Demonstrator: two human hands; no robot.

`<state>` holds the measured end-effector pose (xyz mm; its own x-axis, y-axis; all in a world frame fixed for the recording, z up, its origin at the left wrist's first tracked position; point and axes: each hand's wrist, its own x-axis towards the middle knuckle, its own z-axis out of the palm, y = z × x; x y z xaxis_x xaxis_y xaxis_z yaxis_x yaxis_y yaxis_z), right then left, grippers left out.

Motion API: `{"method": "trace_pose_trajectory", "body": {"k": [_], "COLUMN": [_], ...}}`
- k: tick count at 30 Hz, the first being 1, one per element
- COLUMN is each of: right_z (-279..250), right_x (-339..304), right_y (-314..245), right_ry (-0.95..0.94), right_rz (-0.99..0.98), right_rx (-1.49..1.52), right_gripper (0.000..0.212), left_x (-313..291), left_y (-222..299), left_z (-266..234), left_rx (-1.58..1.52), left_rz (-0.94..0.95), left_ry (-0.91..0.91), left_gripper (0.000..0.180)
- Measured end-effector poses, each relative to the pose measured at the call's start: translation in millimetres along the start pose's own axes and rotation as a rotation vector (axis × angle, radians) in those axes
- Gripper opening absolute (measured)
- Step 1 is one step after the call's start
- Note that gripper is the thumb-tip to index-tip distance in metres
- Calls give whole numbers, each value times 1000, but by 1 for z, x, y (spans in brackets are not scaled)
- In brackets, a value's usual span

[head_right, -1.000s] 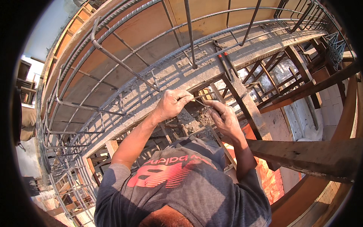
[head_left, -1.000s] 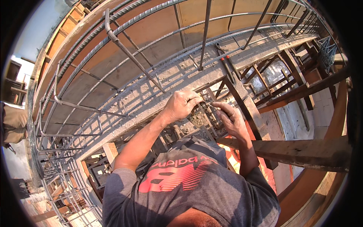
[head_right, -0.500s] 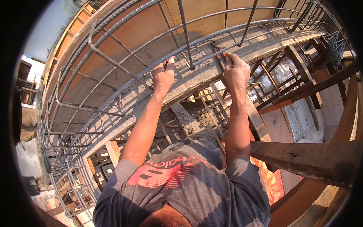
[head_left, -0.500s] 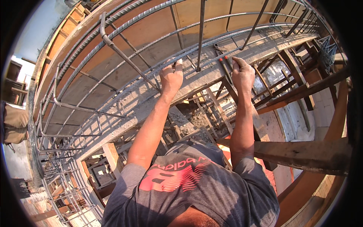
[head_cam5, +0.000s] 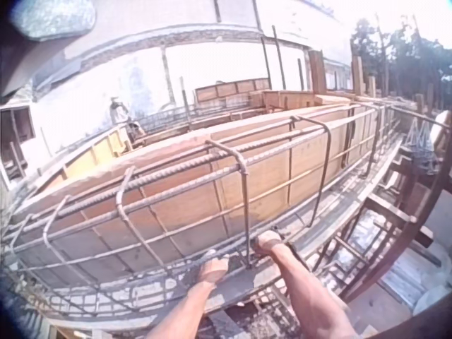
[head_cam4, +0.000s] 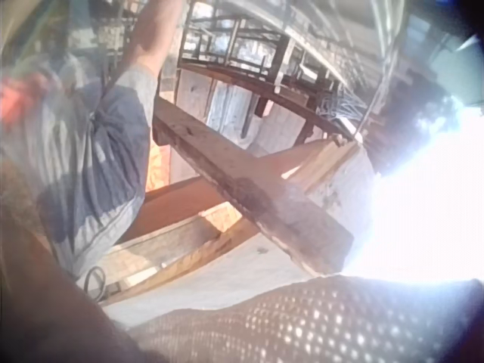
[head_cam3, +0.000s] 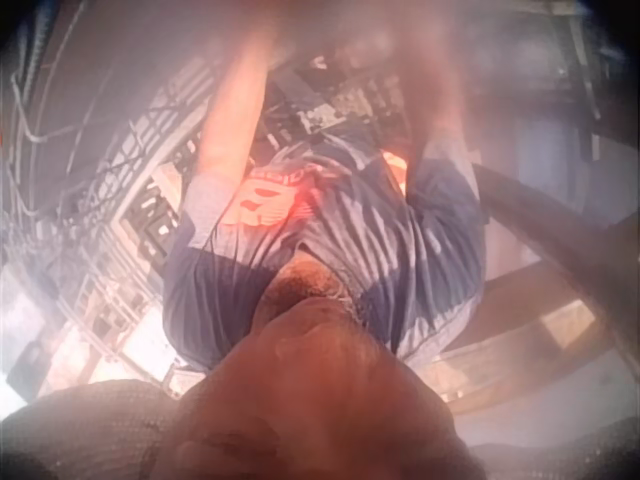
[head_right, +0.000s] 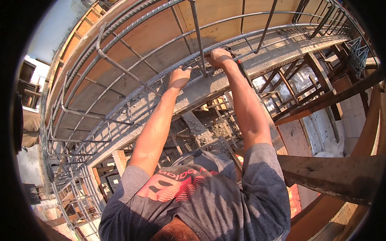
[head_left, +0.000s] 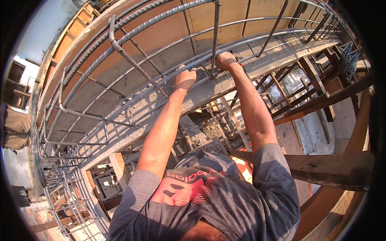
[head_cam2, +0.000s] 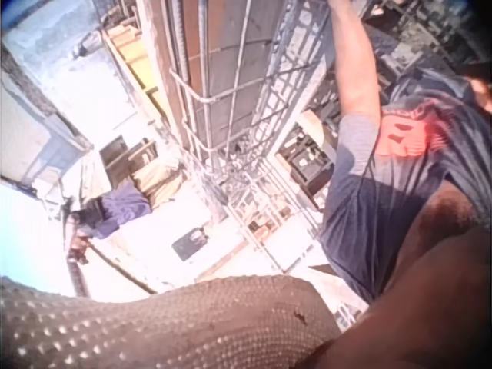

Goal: The person ties metal rebar together using a pair of pliers and wire, repeatedly twisting and cutting the wire at various intersection points along the structure.

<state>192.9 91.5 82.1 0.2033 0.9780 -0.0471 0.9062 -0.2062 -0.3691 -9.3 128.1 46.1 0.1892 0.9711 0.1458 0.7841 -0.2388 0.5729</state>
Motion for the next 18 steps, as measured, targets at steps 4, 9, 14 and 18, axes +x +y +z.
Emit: {"method": "trace_pose_trajectory", "body": {"k": [4,9,14,18], "right_z": [16,33,49,34], "right_x": [14,24,17,6], "right_y": [16,3,-20,-16], "right_ry": [64,143,366,323], "right_rz": [-55,-96,-178,-117], "right_rx": [44,-31,-93,-118], "right_gripper": [40,34,21,29], "left_x": [-7,-5,28,5], "left_y": [20,20,-20,37], "left_z": [-21,-24,-9,-19], "left_rx": [-16,130,-504,-1287], "left_rz": [-17,-35,-176,-295], "left_ry": [-42,-1,-8,-102], "left_gripper": [35,36,23,15]}}
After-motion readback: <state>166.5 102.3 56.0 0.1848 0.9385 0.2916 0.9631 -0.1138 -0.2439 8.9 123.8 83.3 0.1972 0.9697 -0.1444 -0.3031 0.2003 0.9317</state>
